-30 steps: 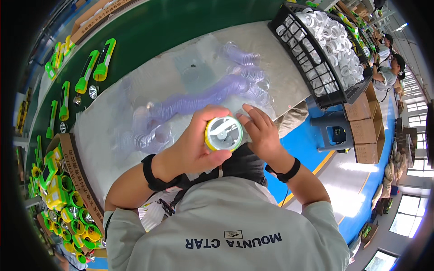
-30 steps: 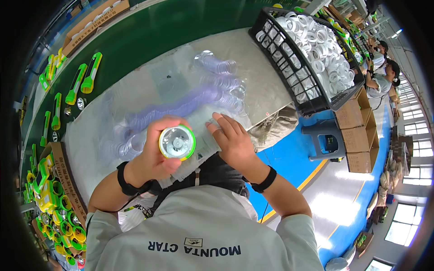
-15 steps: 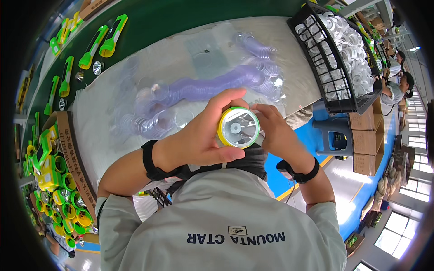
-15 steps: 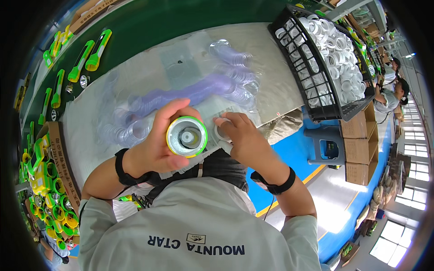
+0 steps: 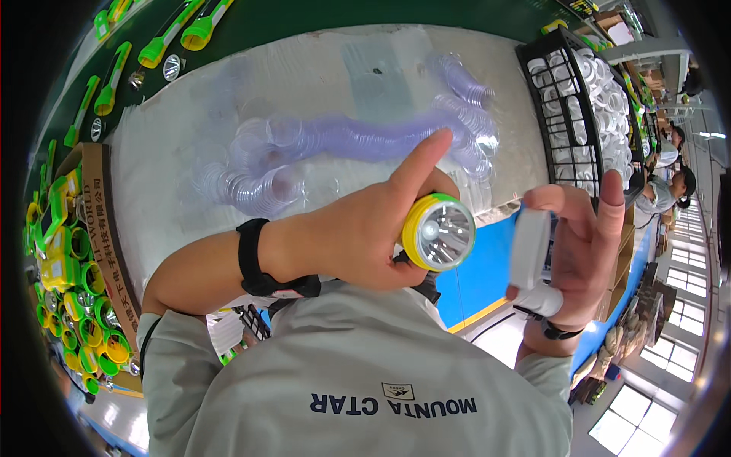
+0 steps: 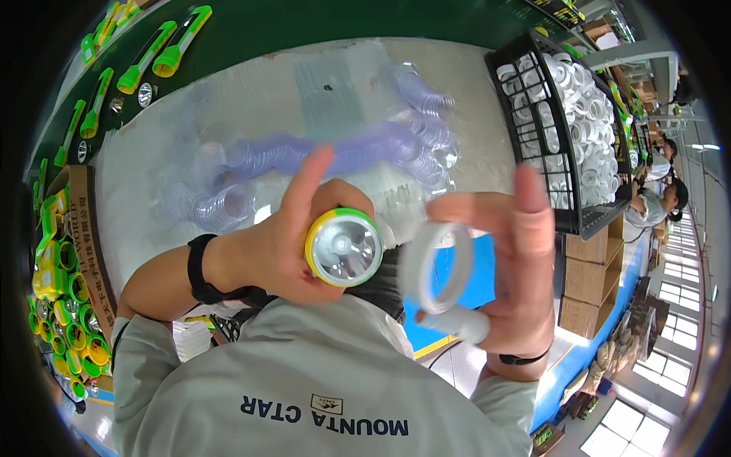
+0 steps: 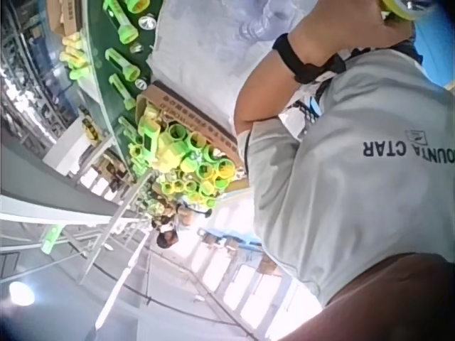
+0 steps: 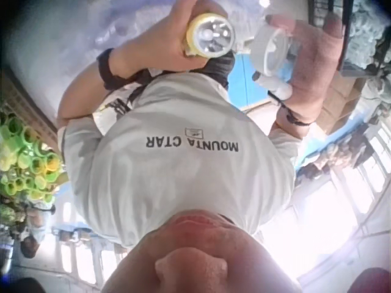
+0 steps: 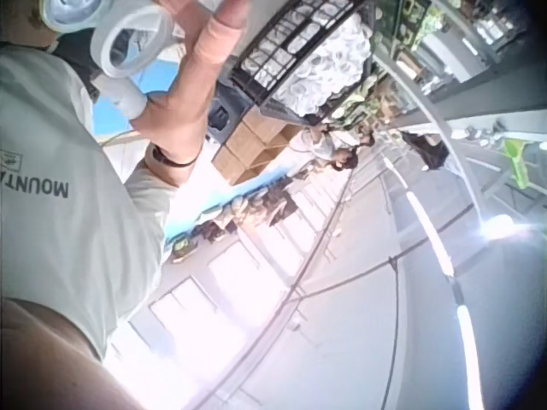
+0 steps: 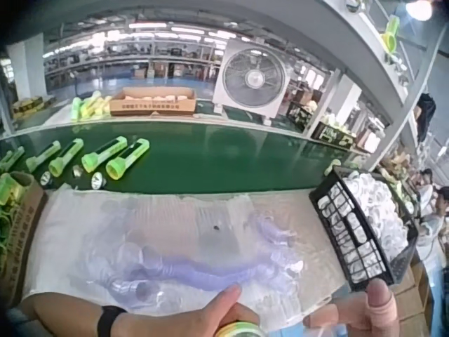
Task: Assemble and inspect portable flashlights on an assembly line.
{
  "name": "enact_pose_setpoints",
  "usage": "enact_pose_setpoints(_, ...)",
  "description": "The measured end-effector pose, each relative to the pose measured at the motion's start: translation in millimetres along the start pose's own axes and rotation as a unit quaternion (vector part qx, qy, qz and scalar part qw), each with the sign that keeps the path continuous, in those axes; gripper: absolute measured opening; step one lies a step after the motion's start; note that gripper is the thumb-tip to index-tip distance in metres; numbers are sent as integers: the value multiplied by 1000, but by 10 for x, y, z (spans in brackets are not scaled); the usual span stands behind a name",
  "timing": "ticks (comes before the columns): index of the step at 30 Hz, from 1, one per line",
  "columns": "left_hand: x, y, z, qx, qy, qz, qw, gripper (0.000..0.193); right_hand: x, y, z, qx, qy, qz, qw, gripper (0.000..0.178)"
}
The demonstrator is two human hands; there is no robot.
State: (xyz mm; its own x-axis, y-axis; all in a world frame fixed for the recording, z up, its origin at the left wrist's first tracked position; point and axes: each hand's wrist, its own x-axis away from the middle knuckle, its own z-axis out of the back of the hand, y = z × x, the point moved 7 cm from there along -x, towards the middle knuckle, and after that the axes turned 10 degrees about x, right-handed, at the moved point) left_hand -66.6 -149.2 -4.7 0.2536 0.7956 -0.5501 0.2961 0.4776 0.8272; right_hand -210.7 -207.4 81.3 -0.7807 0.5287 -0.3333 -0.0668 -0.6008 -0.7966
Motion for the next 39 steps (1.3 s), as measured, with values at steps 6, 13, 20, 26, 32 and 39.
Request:
enact_pose_setpoints(6,9,-36,15,-30,44,-38,998,114,-304,-124,-447,134,-200,52,969,112)
enact_pose_setpoints(13,0,-6,20,2,24,-22,999,92,-436,-202,-545,246,-278,92,924,104)
enact_pose_setpoints(20,-64,416,73,-203,-80,9,976,43,-488,-290,-561,293,-254,135,912,75)
enact_pose_setpoints(26,-62,404,130,-283,-88,95,950,41,-527,-336,-664,509,-281,51,812,55)
enact_pose_setpoints(32,-57,436,120,-312,-86,57,944,37,-586,-426,-642,526,-274,59,803,72)
enact_pose_setpoints(39,-57,382,157,-277,-89,114,950,30,-571,-396,-622,486,-290,45,823,89)
